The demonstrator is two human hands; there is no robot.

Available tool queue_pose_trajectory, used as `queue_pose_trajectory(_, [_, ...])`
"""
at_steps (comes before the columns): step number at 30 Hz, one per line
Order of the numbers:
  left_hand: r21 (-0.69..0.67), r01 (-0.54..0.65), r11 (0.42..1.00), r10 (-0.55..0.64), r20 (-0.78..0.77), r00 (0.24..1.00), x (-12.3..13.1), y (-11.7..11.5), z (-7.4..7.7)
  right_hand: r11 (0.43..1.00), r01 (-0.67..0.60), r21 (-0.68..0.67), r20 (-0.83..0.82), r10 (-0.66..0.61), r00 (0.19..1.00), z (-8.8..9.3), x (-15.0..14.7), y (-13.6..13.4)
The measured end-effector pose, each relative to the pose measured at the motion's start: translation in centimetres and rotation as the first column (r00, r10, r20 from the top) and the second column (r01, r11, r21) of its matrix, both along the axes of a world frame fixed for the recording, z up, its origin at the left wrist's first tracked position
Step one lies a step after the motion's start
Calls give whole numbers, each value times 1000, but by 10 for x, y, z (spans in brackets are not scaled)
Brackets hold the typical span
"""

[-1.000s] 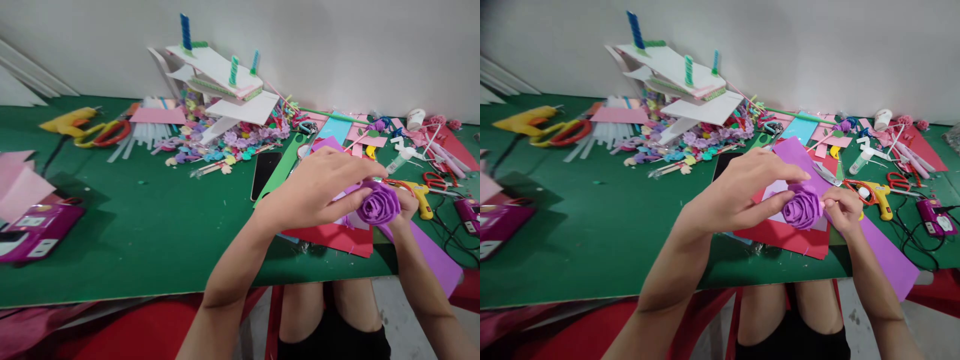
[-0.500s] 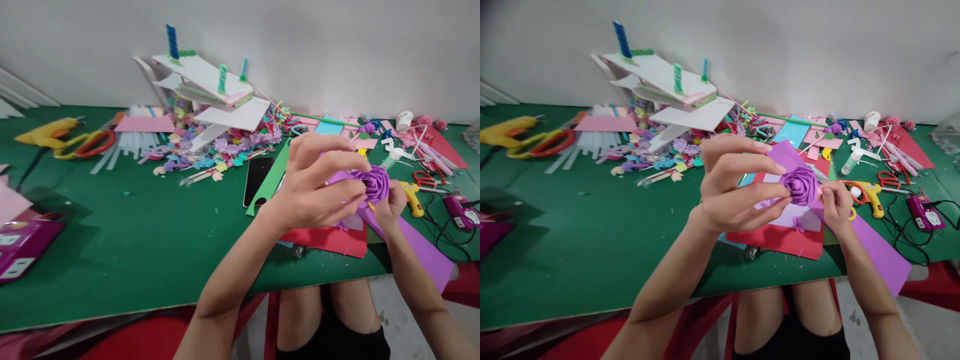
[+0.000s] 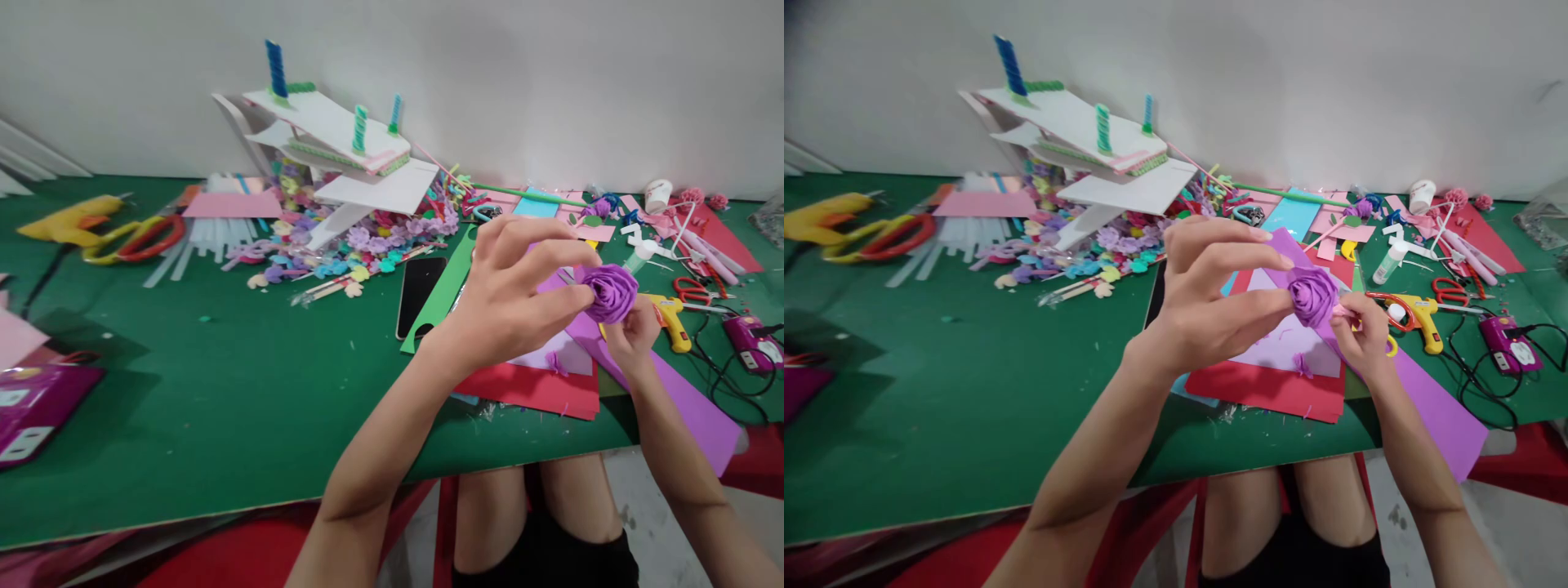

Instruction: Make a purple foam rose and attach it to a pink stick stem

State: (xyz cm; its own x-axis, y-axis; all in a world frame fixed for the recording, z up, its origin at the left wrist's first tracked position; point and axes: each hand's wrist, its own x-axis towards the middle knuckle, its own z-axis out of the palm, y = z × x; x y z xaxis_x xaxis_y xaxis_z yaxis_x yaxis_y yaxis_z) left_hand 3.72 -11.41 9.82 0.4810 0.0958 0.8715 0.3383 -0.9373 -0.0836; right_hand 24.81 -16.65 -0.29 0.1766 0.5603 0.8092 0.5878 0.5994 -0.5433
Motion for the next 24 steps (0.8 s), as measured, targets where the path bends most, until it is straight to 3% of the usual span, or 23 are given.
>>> queue_pose_trajectory(8, [-85, -6, 996, -6, -138, 990, -4, 0, 1, 999, 28, -43, 67, -25, 997, 7, 2, -2])
queue_pose_trajectory(21, [-79, 93, 993, -100, -88, 991, -15, -1, 13, 989, -88, -118, 113, 101, 988, 18, -4, -9])
queue_pose_trajectory(24, [-84, 60, 995, -67, -88, 994, -12, 2, 11, 986, -87, -145, 123, 106, 987, 17, -4, -8])
